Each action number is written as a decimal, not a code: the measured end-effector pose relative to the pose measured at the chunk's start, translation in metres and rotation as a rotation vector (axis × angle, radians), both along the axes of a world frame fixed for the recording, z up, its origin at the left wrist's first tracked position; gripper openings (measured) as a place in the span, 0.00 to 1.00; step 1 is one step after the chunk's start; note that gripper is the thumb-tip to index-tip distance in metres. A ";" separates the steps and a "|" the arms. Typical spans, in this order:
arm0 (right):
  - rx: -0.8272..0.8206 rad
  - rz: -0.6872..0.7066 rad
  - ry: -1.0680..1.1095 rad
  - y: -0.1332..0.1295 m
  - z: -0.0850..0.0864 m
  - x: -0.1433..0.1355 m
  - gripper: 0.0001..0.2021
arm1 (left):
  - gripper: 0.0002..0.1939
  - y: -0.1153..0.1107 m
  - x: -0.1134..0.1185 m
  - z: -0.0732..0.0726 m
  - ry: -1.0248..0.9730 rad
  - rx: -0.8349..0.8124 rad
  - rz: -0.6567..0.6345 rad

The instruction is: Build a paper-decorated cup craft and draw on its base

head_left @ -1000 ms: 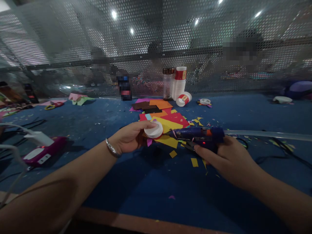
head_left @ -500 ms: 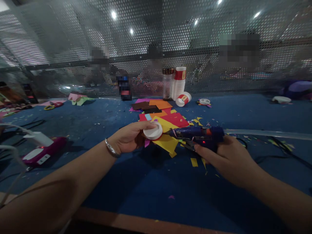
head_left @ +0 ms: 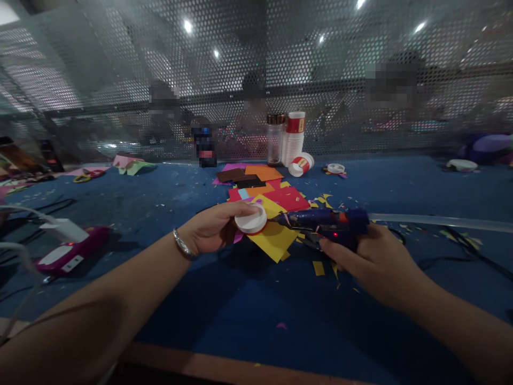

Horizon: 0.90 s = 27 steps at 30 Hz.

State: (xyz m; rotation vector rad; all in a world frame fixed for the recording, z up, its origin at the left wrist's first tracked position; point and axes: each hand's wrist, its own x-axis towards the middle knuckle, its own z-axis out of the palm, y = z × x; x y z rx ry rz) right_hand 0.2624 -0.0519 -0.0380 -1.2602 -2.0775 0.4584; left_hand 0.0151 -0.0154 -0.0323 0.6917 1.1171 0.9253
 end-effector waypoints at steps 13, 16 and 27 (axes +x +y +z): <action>0.089 0.008 -0.027 0.002 -0.001 0.001 0.16 | 0.05 0.000 -0.002 -0.002 -0.010 0.005 -0.043; 0.080 0.004 0.000 0.003 -0.002 0.002 0.16 | 0.05 0.000 -0.003 -0.003 -0.022 0.019 -0.063; -0.152 -0.118 0.078 0.005 -0.006 0.005 0.19 | 0.09 -0.002 -0.007 -0.005 -0.021 0.180 -0.408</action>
